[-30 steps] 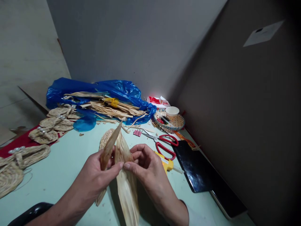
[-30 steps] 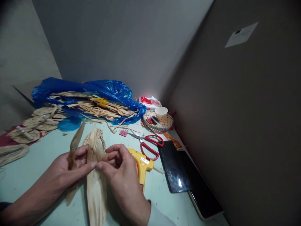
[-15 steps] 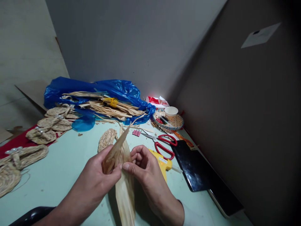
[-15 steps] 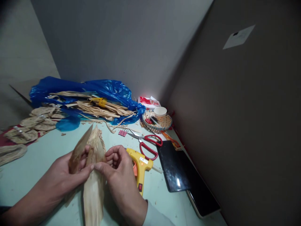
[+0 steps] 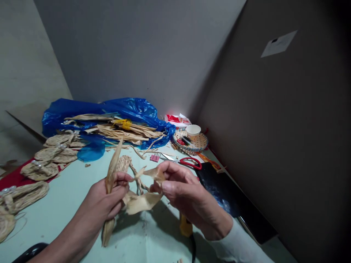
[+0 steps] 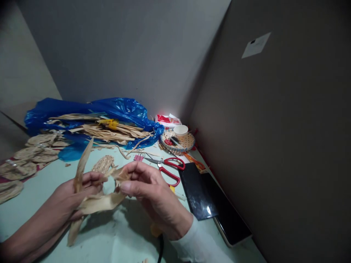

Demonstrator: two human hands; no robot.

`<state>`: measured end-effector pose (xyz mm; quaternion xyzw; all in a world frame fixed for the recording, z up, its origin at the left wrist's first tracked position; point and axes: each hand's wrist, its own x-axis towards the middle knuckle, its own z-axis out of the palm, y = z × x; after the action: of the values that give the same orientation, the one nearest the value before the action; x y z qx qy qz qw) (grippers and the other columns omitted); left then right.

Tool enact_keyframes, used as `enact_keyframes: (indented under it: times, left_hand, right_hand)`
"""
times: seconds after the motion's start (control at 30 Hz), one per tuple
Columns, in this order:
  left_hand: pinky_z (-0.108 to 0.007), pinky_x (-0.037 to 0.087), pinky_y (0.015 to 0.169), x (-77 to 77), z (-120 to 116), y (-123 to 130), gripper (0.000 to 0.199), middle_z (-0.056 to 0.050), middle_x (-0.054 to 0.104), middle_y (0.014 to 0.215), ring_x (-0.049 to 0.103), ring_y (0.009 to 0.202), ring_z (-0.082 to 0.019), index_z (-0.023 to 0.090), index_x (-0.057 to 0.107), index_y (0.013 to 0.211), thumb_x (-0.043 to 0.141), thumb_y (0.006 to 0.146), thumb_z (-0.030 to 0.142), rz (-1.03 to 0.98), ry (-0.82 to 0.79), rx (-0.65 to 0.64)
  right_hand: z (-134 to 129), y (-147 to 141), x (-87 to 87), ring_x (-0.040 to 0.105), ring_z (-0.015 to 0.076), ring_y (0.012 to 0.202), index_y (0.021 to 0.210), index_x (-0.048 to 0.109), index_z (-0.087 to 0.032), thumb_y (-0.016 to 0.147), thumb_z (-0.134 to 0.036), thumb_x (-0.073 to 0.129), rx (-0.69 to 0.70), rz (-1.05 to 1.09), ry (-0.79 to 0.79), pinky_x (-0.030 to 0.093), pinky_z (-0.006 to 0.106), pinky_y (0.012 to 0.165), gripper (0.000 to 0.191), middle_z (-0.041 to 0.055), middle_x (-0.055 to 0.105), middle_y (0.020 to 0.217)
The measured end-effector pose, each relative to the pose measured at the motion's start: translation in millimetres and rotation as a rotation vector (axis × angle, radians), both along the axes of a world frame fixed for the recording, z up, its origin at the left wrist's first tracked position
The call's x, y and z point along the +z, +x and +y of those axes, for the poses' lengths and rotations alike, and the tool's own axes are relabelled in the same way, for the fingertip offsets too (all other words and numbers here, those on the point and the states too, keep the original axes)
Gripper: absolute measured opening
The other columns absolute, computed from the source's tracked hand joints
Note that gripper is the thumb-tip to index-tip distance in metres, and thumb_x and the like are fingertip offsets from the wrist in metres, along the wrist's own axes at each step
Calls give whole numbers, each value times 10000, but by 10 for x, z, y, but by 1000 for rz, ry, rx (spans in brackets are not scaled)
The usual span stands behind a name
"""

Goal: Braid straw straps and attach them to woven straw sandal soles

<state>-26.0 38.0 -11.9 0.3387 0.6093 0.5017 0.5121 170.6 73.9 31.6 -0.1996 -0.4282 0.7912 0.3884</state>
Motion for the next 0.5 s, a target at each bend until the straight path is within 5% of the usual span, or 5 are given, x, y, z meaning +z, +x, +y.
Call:
enact_keyframes:
  times: [0.1, 0.17, 0.33, 0.43, 0.5]
  left_hand:
    - [-156, 124, 413, -2, -10, -20, 419, 119, 459, 553, 241, 356, -10, 188, 619, 992, 784, 703, 443, -39, -8, -9]
    - [-142, 114, 416, -22, -7, -40, 421, 154, 341, 522, 210, 367, -9, 183, 611, 1003, 789, 723, 441, -55, -6, 2]
    - [-135, 112, 400, -99, 50, -128, 390, 148, 345, 534, 229, 388, -9, 173, 590, 976, 802, 744, 403, -88, 15, 9]
    - [-135, 80, 402, -73, 62, -134, 470, 167, 298, 506, 176, 386, -2, 159, 599, 1074, 806, 758, 439, -117, 21, -69]
    - [-139, 79, 403, -26, 44, -92, 542, 167, 312, 513, 145, 398, 1, 158, 593, 1146, 829, 746, 438, -128, 20, -123]
  right_hand:
    - [28, 128, 161, 558, 127, 693, 853, 679, -160, 744, -222, 772, 21, 98, 63, 495, 300, 801, 156, 0, 586, 750]
    - [8, 224, 278, 457, 113, 616, 820, 670, -184, 780, -200, 722, 21, 149, 97, 481, 252, 631, 68, -12, 517, 712]
    - [-51, 482, 533, 332, 119, 608, 795, 636, -227, 790, -163, 691, -208, 155, 123, 200, 153, 380, 84, -11, 408, 768]
    - [5, 509, 503, 464, 137, 701, 840, 614, -241, 784, -191, 676, -340, 73, 151, 373, 186, 470, 97, 10, 490, 848]
    - [57, 424, 389, 470, 110, 643, 854, 588, -225, 766, -211, 684, -286, -30, 85, 426, 204, 534, 131, -6, 521, 812]
